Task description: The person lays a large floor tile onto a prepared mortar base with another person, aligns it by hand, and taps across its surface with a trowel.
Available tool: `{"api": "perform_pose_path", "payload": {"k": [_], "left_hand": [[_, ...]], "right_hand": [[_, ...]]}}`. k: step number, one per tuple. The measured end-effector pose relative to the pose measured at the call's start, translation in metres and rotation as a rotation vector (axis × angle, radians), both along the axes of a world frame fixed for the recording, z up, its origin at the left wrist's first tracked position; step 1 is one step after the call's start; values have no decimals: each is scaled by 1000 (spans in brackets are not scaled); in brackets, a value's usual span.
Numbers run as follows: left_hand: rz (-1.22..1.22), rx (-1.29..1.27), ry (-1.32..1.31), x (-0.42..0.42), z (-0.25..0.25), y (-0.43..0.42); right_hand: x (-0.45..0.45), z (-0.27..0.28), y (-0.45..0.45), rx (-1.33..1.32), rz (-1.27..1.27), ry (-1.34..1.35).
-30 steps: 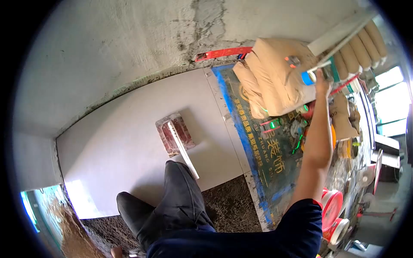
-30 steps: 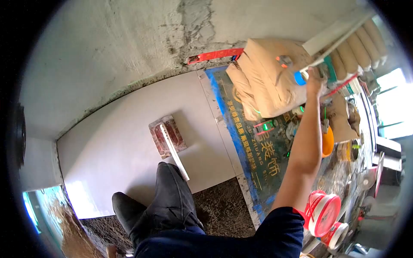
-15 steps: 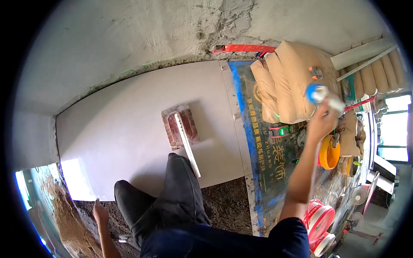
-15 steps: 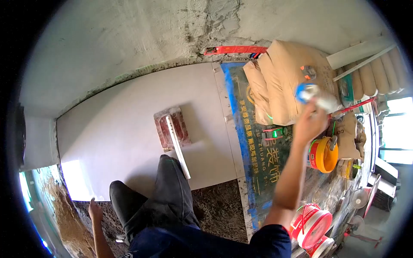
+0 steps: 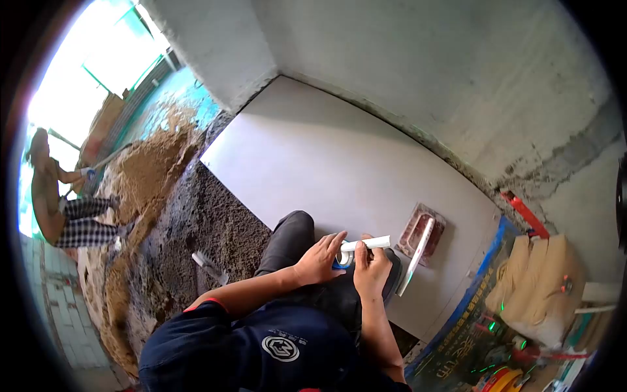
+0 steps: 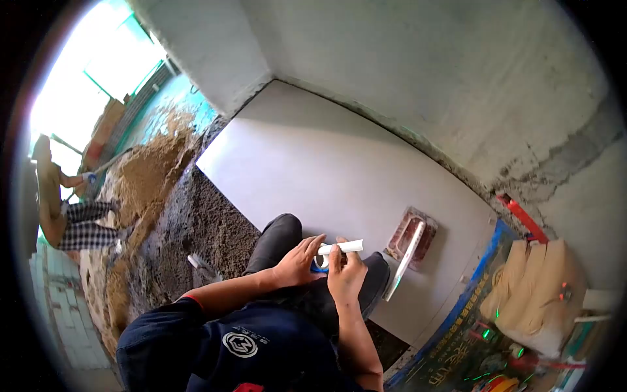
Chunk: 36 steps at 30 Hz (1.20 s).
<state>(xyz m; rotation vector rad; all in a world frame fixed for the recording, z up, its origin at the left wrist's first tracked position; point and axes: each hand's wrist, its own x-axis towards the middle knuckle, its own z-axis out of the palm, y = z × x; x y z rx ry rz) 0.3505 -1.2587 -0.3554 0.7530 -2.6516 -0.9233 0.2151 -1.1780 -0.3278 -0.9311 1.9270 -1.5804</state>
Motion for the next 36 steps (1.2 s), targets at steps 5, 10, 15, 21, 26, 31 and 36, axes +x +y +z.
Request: {"api": "perform_pose_path", "payload": {"k": [5,10,15,21,26,31,36], "left_hand": [[204,-71,22,37,-25,-20],[312,-18,48,64,-67,-73],[880,384,120,157,-179,-245],[1202,423,400,242,-233,-467],[1210,287,362,254,-286,-594],[1191,289,485,232,-292,-666],[1311,226,433,219,-294,-700]], "right_hand": [[32,1,-35,114,129,127],[51,-20,-62,200,288,55],[-62,-116,-11,514,-138,153],[-122,-213,77,1009,-287,-36],[-173,-334,170,993,-462,327],[-141,-282,124,1239,-542,327],[-117,-250,65,1316,-434,495]]}}
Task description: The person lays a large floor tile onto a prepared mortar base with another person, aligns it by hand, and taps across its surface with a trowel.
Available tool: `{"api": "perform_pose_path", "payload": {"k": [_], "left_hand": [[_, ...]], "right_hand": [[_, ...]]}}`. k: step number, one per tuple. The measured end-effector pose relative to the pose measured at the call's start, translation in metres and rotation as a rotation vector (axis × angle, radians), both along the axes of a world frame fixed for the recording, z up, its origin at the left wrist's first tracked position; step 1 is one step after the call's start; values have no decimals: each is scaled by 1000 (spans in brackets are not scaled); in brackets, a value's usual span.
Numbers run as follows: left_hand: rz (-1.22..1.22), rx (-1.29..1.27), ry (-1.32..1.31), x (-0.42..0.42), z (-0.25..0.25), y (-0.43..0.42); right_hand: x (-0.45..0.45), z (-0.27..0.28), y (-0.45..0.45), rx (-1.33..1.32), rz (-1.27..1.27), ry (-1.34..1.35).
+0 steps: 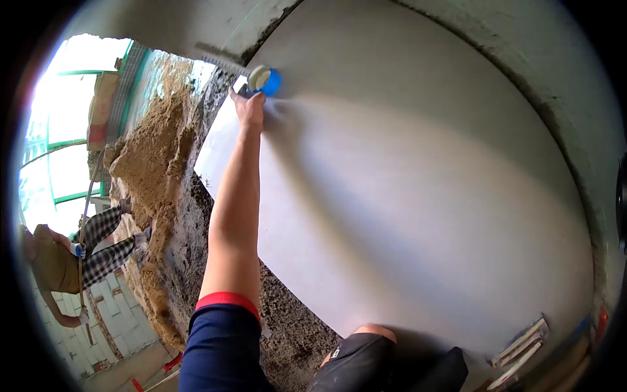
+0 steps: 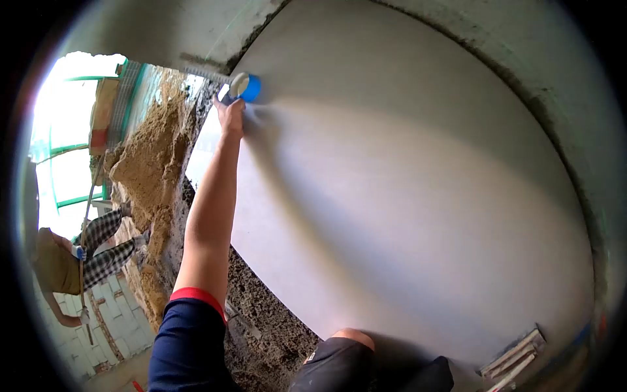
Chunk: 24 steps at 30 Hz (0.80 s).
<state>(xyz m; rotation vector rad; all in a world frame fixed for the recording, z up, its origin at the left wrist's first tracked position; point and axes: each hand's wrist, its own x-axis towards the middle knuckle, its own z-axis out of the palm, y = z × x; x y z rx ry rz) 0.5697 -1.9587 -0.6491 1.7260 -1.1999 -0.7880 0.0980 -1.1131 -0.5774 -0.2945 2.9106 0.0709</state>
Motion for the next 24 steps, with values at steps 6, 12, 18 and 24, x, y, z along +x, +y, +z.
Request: {"api": "perform_pose_path", "payload": {"k": [6,12,18,24], "left_hand": [[-35,-142,-179,7,-16,-3],[-195,-186,-239,-6,-10,-4],[-145,-124,-356,-10,-7,-4],[-372,0,-1028,17,-12,139]], "right_hand": [[-2,-10,12,148,-18,119],[10,-2,-8,45,-42,73],[-11,-10,17,70,62,22],[-29,-5,-66,-372,128,-346]]}}
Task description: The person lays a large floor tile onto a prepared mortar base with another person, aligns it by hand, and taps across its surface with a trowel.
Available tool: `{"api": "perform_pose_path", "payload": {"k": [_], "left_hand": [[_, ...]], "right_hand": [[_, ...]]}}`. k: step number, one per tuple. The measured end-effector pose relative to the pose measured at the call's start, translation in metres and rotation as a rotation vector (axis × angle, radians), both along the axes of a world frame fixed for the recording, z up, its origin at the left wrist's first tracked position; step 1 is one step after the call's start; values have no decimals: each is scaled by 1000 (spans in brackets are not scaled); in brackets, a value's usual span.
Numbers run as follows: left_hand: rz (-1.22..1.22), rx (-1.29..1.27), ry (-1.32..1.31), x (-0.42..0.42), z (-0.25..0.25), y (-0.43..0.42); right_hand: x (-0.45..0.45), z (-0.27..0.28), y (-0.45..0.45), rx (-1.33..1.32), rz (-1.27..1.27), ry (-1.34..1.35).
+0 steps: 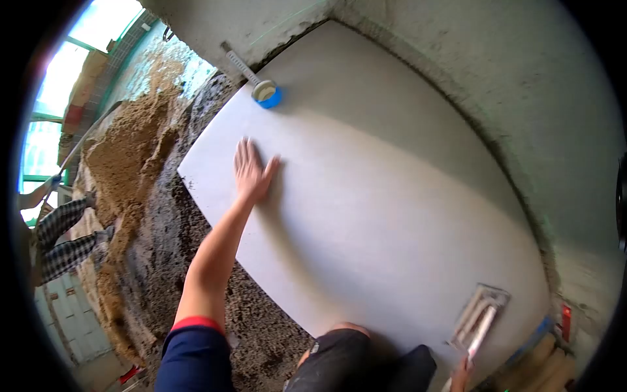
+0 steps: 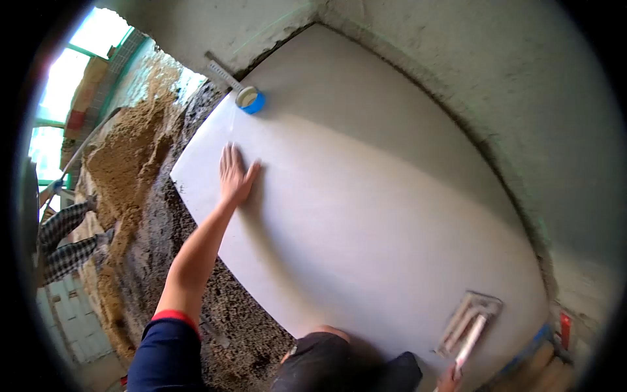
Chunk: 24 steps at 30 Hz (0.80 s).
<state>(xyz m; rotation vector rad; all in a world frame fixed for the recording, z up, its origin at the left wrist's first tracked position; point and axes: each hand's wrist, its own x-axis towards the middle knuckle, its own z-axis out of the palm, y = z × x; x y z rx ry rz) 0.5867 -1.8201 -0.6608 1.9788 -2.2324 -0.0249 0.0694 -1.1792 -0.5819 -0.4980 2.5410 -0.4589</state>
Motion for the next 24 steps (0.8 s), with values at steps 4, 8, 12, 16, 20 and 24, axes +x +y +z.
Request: {"api": "perform_pose_path", "payload": {"k": [4,8,12,16,20,24], "left_hand": [[217,176,-10,-10,20,162],[315,228,-80,-12,24,206],[327,212,-41,-14,27,205],[344,218,-30,-14,34,201],[349,205,46,-18,41,192],[349,223,46,-12,36,200]], "right_hand": [[19,63,-141,-78,-222,-309],[36,158,-203,-299,-114,-231],[19,135,-156,-548,352,455],[53,42,-211,-79,344,325],[47,50,-377,108,233,-150],[84,167,-409,-294,179,-274]]}}
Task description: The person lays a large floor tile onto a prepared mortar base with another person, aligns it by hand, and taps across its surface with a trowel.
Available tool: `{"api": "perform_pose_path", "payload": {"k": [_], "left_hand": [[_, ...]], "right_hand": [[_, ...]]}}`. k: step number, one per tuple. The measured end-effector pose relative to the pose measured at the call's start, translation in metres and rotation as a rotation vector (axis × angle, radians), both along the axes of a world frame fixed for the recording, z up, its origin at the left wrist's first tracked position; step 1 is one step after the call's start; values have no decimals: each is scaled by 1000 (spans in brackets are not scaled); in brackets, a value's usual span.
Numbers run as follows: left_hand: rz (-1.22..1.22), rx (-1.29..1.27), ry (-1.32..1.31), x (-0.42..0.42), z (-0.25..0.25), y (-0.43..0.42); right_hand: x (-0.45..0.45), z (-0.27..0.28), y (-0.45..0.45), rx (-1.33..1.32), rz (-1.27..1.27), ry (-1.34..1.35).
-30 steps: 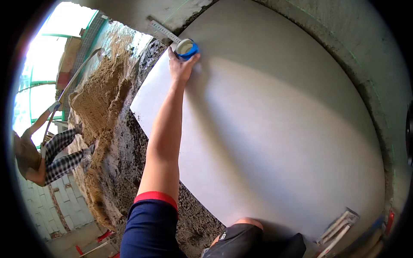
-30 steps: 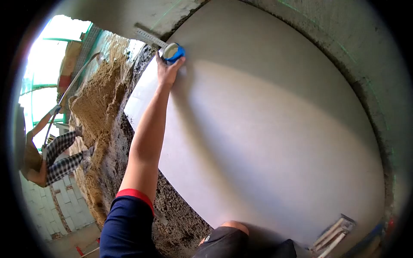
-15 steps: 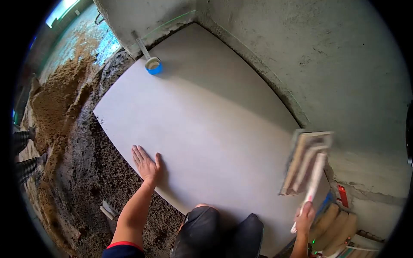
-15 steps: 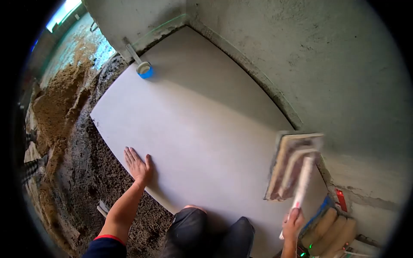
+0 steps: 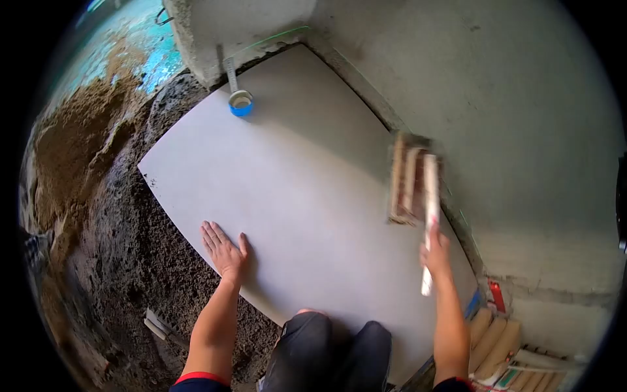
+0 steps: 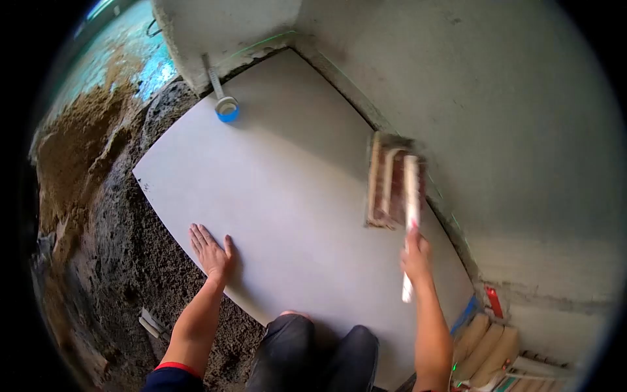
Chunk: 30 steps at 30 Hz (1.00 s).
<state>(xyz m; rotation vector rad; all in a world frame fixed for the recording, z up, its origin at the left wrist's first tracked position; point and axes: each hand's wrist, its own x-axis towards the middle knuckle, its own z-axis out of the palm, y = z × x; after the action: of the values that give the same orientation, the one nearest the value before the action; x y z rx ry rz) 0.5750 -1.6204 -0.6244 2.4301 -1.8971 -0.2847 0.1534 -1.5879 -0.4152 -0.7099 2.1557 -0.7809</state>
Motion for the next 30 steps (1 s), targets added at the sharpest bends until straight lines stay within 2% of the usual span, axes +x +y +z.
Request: {"api": "perform_pose_path", "payload": {"k": [1,3,5,7,8,9,11,13,15,16,17,18,20,21,22,23,25,28,30], "left_hand": [[21,8,-4,1,-2,0],[-6,9,-33,1,-5,-2],[11,0,-32,1,-7,-4],[20,24,3,2,-8,-5],[10,10,-22,2,-7,-5],[-3,5,-26,3,-5,-5],[5,-6,-4,1,-3,-5],[7,-5,13,1,-3,-7],[14,32,7,0,-1,-7],[13,47,3,0,0,-8],[18,50,6,-1,-2,-11],[10,43,-9,-1,-3,-11],[8,30,-27,0,-3,-13],[18,53,1,0,-1,-16],[24,85,30,0,2,-15],[26,86,30,2,3,-14],[14,51,37,2,1,-13],[23,43,34,2,0,-16],[15,37,43,3,-4,-13]], "right_hand": [[4,8,18,-97,5,44],[6,-14,50,-279,124,233],[8,-91,69,-283,175,478],[49,-154,21,-194,225,467],[55,-157,-28,307,417,422],[45,-163,-58,249,360,199],[62,-72,-118,251,137,-166],[58,-12,-114,114,204,-251],[59,27,-86,-115,179,-80],[62,20,-66,-221,174,-19],[64,11,-57,-335,163,42],[65,-12,-61,-331,163,42],[75,-88,-70,-245,136,359],[83,-118,-97,-126,256,315],[88,-142,-136,288,401,304],[73,-188,-164,237,274,273],[79,-103,-220,228,240,-124],[85,-10,-224,51,244,-93],[88,-4,-198,4,262,-44]]}}
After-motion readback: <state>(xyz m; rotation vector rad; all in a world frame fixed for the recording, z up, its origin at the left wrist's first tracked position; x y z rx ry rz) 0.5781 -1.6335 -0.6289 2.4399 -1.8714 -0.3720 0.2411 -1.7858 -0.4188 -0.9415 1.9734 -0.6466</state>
